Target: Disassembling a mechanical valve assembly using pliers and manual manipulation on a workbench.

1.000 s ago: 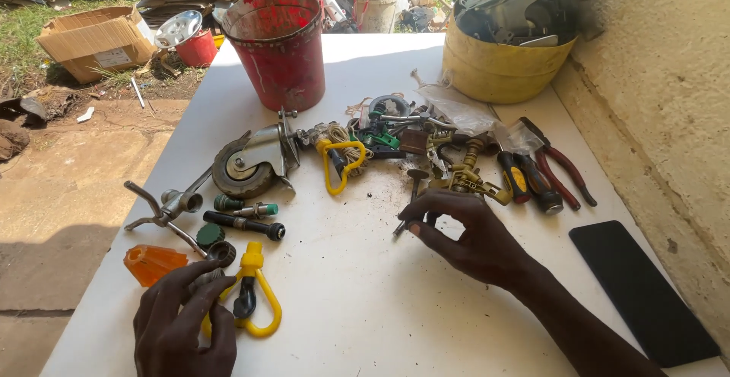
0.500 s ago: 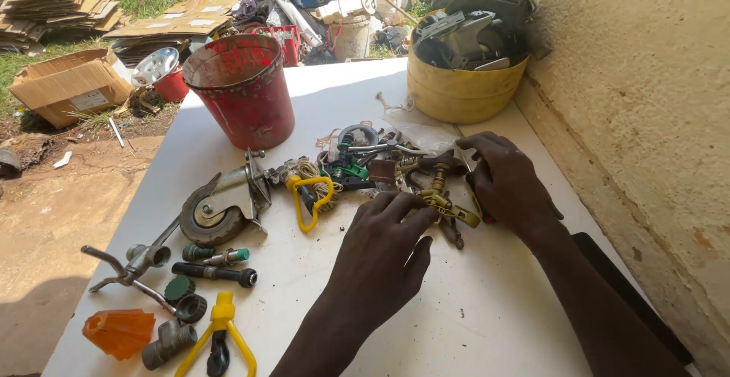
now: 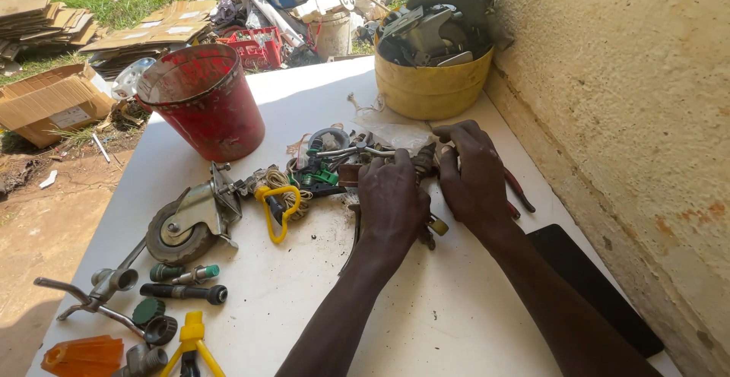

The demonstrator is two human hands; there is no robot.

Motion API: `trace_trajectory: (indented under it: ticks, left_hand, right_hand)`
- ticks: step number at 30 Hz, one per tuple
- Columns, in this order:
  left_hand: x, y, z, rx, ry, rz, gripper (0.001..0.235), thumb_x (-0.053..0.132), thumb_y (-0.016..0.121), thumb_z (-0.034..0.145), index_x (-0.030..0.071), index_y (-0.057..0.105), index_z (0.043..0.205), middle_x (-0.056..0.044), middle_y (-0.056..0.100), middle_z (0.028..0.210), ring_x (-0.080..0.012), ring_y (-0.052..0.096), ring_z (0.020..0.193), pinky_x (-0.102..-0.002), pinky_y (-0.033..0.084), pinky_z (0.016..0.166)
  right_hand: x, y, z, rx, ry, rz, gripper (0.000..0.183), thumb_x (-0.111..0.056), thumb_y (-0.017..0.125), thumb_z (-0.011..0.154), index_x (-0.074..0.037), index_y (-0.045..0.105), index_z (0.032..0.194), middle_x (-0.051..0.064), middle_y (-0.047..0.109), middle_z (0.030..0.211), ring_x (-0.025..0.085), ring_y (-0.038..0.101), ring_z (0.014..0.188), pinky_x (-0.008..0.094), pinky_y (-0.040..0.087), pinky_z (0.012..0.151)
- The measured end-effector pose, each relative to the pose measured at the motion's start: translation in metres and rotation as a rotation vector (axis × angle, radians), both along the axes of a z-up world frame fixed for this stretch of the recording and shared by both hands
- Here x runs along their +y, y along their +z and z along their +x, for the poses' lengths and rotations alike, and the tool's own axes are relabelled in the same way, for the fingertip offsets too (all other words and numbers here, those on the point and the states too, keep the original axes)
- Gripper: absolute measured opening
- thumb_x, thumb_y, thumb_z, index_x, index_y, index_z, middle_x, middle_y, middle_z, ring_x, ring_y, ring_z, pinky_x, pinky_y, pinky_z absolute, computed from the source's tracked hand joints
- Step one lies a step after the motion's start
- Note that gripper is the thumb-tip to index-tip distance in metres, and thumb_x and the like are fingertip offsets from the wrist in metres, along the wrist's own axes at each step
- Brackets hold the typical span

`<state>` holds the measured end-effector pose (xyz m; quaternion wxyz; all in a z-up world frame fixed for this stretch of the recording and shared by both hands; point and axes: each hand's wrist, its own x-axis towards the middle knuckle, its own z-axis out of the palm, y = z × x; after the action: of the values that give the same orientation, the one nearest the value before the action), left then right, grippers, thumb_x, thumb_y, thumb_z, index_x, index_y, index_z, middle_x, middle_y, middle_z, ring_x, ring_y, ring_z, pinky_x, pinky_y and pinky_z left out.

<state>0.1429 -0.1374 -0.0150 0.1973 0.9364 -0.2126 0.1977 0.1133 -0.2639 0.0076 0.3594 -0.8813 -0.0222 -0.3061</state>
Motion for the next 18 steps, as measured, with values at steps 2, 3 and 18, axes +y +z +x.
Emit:
trace_trajectory:
  ticks: [2, 3, 18]
  left_hand:
    - [0.007, 0.017, -0.019, 0.025, -0.069, -0.126, 0.025, 0.015, 0.070, 0.068, 0.001, 0.061, 0.086, -0.019, 0.067, 0.065, -0.0383, 0.065, 0.080, -0.045, 0.047, 0.082]
    - [0.011, 0.025, -0.028, 0.051, -0.139, -0.252, 0.022, 0.013, 0.069, 0.068, -0.001, 0.062, 0.083, -0.022, 0.066, 0.064, -0.0413, 0.064, 0.076, -0.046, 0.049, 0.082]
    - [0.105, 0.038, -0.053, -0.100, -0.249, -0.408, 0.029, 0.005, 0.071, 0.076, 0.009, 0.076, 0.104, -0.010, 0.072, 0.089, -0.0271, 0.058, 0.102, -0.046, 0.038, 0.099]
  right_hand:
    - [-0.004, 0.002, 0.001, -0.027, 0.009, 0.042, 0.034, -0.004, 0.045, 0.089, -0.006, 0.066, 0.117, 0.013, 0.058, 0.100, 0.037, 0.059, 0.105, 0.053, 0.047, 0.092]
    - [-0.006, 0.003, 0.001, -0.054, 0.015, 0.083, 0.034, -0.003, 0.044, 0.090, -0.005, 0.065, 0.117, 0.014, 0.058, 0.101, 0.038, 0.058, 0.107, 0.052, 0.046, 0.093]
    - [0.019, -0.008, -0.003, 0.142, 0.413, 0.662, 0.036, -0.025, 0.044, 0.105, 0.000, 0.070, 0.107, 0.015, 0.066, 0.072, 0.019, 0.064, 0.063, 0.031, 0.054, 0.057]
